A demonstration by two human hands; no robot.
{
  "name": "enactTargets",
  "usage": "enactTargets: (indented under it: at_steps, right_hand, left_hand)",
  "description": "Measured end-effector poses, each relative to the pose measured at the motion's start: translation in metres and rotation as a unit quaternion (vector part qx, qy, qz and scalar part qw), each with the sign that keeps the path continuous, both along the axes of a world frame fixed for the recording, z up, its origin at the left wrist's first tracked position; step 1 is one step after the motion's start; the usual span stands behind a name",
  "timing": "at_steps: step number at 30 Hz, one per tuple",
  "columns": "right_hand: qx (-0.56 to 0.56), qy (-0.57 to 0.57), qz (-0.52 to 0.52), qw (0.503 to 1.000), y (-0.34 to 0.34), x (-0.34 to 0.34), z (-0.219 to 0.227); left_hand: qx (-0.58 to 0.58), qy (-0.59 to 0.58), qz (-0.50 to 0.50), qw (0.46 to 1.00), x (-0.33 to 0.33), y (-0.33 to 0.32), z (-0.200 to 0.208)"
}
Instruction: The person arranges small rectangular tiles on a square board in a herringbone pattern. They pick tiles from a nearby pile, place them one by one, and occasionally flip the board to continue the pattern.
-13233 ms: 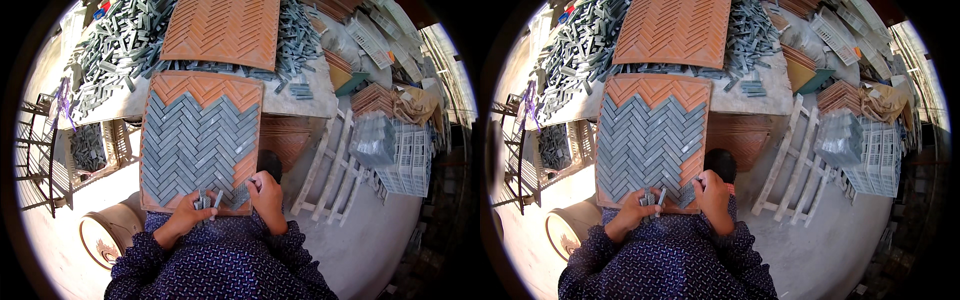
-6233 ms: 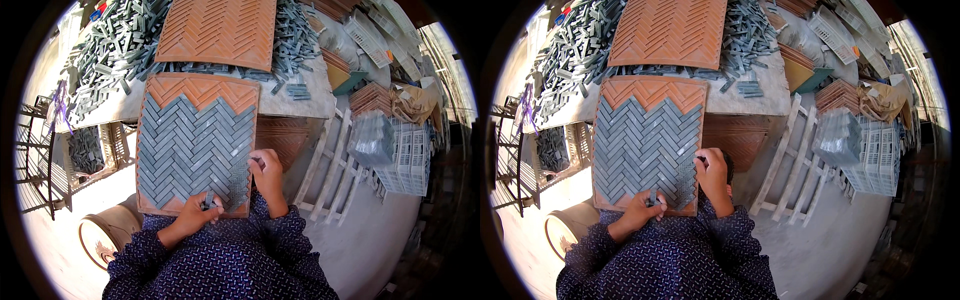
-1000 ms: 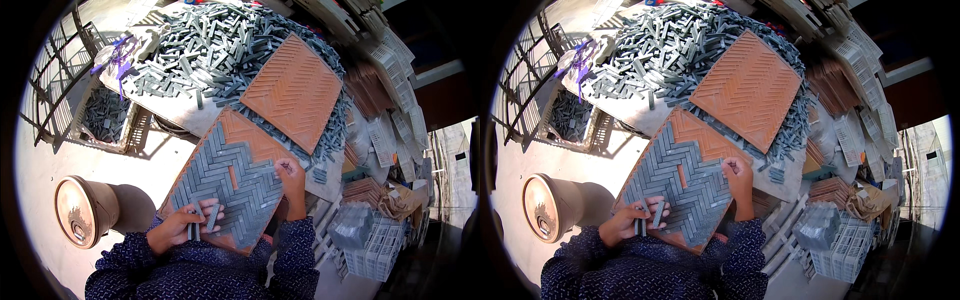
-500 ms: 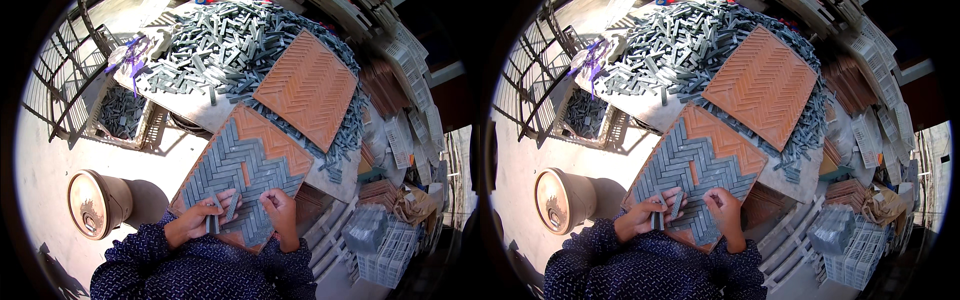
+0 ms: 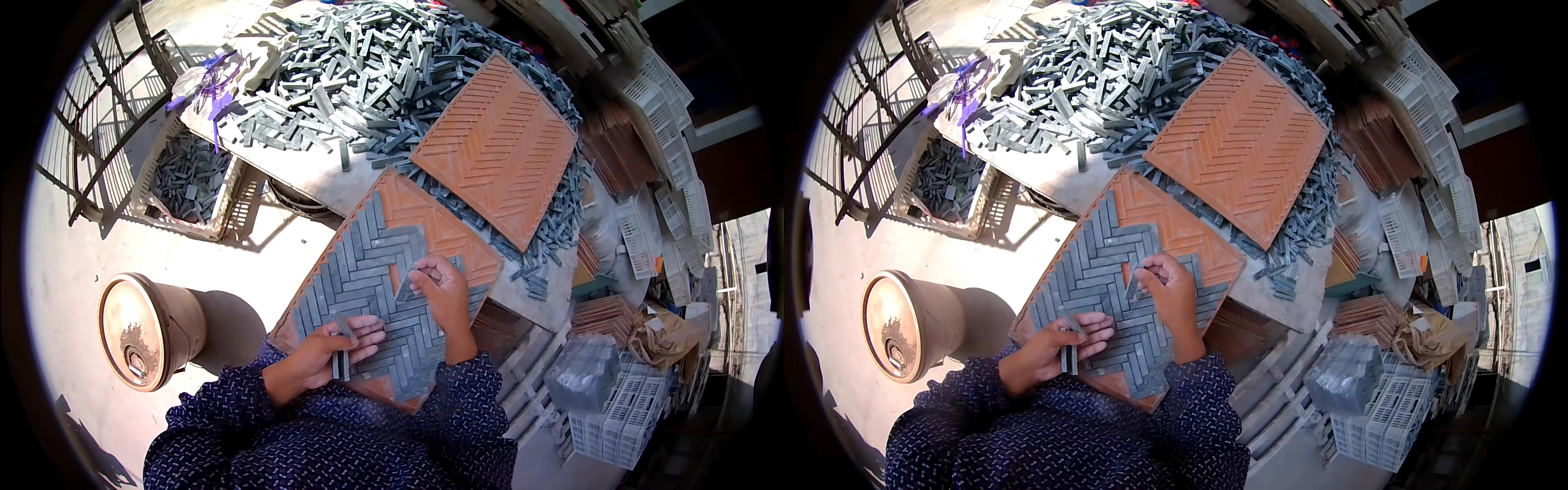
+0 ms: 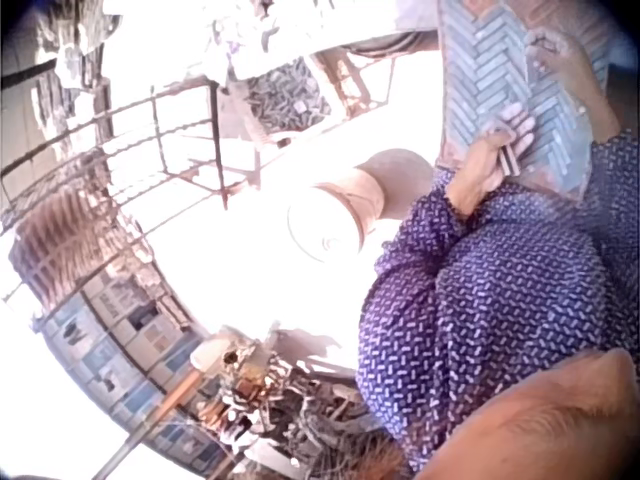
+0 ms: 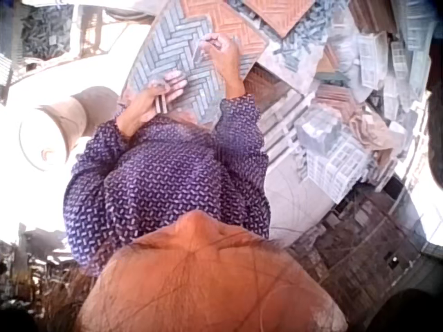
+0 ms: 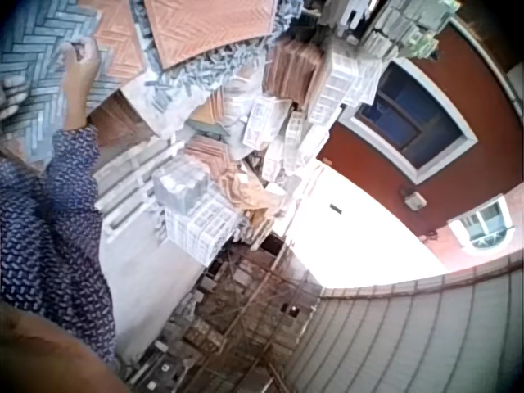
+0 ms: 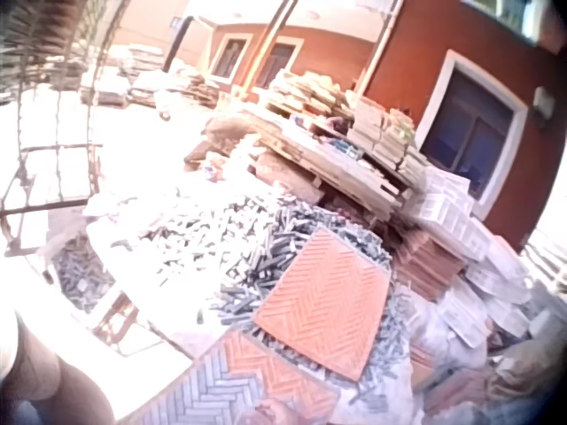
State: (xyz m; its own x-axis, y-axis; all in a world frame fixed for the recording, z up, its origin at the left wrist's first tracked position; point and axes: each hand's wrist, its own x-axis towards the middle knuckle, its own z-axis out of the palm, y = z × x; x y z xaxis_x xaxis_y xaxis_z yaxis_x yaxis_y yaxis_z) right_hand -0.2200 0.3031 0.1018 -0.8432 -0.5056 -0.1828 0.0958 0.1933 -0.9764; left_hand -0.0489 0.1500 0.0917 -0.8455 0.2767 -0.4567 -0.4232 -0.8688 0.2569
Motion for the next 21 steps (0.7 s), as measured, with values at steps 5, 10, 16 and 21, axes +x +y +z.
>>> enactTargets:
  at_steps: [5,10,16,21]
  right_hand:
    - [-0.041,-0.093,0.082,0.991,-0.006,-0.014,0.002]
    - [-0.07,-0.167,0.141,0.973,-0.013,0.017,0.007]
    - [-0.001,-0.099,0.15,0.984,-0.024,0.041,0.019]
    - [0.087,0.01,0.124,0.988,-0.027,0.056,0.022]
  left_hand:
    - [-0.042,0.028,0.021,0.999,0.006,-0.005,-0.014]
    - [-0.196,0.01,0.053,0.979,-0.004,0.0,-0.002]
    - [-0.393,0.021,0.089,0.915,-0.007,-0.003,0.001]
    - [-0.638,0.122,0.052,0.758,-0.01,-0.007,0.002]
